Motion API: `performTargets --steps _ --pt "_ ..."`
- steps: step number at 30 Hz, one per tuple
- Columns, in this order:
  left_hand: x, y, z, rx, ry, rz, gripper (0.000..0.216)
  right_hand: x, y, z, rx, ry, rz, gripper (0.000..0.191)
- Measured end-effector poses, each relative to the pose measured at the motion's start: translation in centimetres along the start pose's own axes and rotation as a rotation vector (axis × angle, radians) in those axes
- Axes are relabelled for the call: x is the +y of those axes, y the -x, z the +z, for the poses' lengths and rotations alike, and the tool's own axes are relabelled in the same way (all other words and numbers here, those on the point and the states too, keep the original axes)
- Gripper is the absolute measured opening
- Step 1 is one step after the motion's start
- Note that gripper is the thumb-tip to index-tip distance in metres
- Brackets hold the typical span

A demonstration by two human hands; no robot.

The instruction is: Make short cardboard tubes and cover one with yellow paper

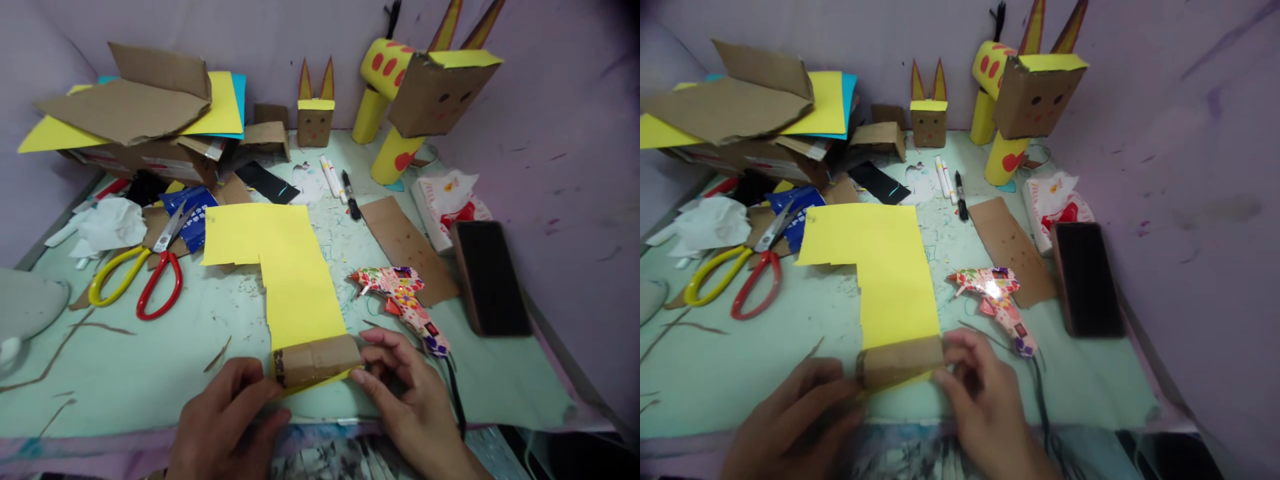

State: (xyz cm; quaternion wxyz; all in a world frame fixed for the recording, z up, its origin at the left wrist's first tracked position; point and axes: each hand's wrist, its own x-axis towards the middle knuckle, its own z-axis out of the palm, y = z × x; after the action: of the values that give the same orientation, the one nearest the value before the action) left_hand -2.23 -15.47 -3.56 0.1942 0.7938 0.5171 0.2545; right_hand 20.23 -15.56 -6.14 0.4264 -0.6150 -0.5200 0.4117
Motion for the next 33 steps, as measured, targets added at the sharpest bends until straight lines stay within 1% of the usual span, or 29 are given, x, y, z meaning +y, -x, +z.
performTargets --steps 2,3,8,11,15,19,21,24,27,29,31,33 --pt "0.1 -0.2 0.2 -0.051 0.010 0.009 0.007 0.0 0.1 -0.2 -0.035 0.050 -0.044 0.027" --pt "0.2 -0.3 0.2 -0.056 0.026 0.010 0.009 0.1 0.1 -0.3 -0.055 0.082 -0.071 0.027" --pt "0.7 -0.3 0.5 -0.014 0.143 -0.015 0.013 0.8 0.3 -0.8 -0.120 0.230 -0.246 0.033" --pt "1.0 -0.3 0.5 0.011 0.190 -0.065 0.012 1.1 0.4 -0.9 -0.153 0.250 -0.328 0.036" --pt "1.2 -0.4 0.7 -0.015 0.277 -0.145 0.017 0.9 0.3 -0.8 -0.160 0.238 -0.372 0.033" --pt "1.2 -0.1 1.1 -0.063 0.334 -0.288 0.024 0.8 0.4 -0.8 -0.139 0.225 -0.361 0.030" --pt "1.2 0.0 1.4 -0.054 0.354 -0.378 0.026 0.8 0.4 -0.8 -0.133 0.229 -0.344 0.030" --pt "1.2 0.1 1.7 0.008 0.391 -0.507 0.025 0.6 0.3 -0.8 -0.125 0.227 -0.304 0.028" --pt "1.2 -0.1 1.9 0.055 0.403 -0.577 0.021 0.3 0.3 -0.7 -0.127 0.195 -0.242 0.021" --pt "1.5 -0.4 2.0 0.097 0.422 -0.629 0.014 0.2 0.2 -0.7 -0.139 0.173 -0.206 0.017" --pt "1.9 -0.6 2.1 0.177 0.490 -0.710 0.006 0.3 0.3 -0.7 -0.156 0.168 -0.175 0.015" --pt "2.5 -0.7 2.2 0.252 0.577 -0.775 0.016 0.5 0.6 -0.7 -0.177 0.170 -0.133 0.012"
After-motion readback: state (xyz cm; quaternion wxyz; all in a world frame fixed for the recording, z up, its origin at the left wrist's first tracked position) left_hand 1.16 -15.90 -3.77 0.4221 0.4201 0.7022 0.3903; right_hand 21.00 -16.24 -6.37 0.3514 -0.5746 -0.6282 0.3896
